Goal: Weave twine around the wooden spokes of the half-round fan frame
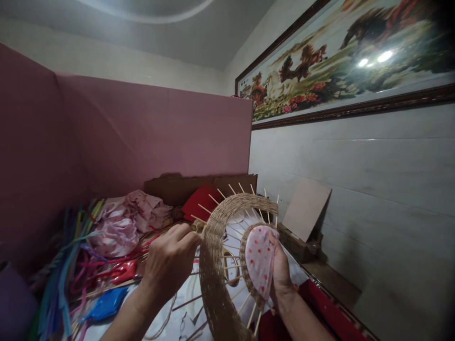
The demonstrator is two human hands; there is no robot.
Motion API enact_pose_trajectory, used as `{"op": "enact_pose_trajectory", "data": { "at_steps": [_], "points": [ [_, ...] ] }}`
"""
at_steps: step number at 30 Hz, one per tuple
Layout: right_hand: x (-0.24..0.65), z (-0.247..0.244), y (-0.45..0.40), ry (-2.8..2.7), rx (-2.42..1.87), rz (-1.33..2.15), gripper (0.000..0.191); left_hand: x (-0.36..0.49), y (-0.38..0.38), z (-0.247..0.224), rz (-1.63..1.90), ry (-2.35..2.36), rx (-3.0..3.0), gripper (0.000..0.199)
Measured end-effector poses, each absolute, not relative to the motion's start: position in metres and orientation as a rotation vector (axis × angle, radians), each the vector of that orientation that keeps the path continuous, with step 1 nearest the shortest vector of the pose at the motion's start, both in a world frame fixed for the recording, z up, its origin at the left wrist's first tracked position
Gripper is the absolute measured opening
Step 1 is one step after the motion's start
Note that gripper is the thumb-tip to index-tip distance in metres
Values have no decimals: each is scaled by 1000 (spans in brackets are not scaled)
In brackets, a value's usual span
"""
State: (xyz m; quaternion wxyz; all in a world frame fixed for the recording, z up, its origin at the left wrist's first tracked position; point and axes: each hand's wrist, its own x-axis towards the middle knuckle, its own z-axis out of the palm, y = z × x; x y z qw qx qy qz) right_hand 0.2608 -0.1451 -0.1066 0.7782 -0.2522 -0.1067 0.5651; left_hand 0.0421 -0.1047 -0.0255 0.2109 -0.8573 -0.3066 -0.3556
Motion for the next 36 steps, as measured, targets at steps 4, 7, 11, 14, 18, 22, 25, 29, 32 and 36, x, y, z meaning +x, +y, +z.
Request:
{"op": "enact_pose_trajectory", "data": {
  "at_steps": [4, 7, 11, 14, 18, 22, 25, 29, 32, 36],
  "points": [
    [264, -109, -143, -231, -582, 1156, 39, 44, -105, -25, -987, -904, -2449, 22],
    [265, -110, -142, -238, -609, 1111, 36, 44, -107, -23, -993, -977, -2547, 24],
    [266, -111, -143, -216, -633, 1095, 36, 42, -111, -16, -1179, -1040, -2784, 26],
    [267, -111, -143, -229, -635, 1109, 39, 40, -110, -12, -1461, -1059, -3001, 26],
    [266, -109, -143, -195, -639, 1091, 37, 37, -99, -15, -1546, -1132, -3215, 37],
    [266, -107, -144, -159, -644, 1095, 37, 36, -89, -23, -1592, -1311, -3376, 57],
    [266, -107, -144, -158, -638, 1063, 35, 35, -89, -25, -1660, -1451, -3453, 61],
    [266, -106, -143, -155, -651, 1028, 34, 35, -94, -21, -1588, -1612, -3508, 61],
    [266, -104, -143, -142, -660, 1022, 36, 35, -95, -19, -1520, -1540, -3412, 59],
    [265, -104, -143, -143, -633, 985, 33, 36, -99, -18, -1300, -1366, -3211, 51]
  ]
}}
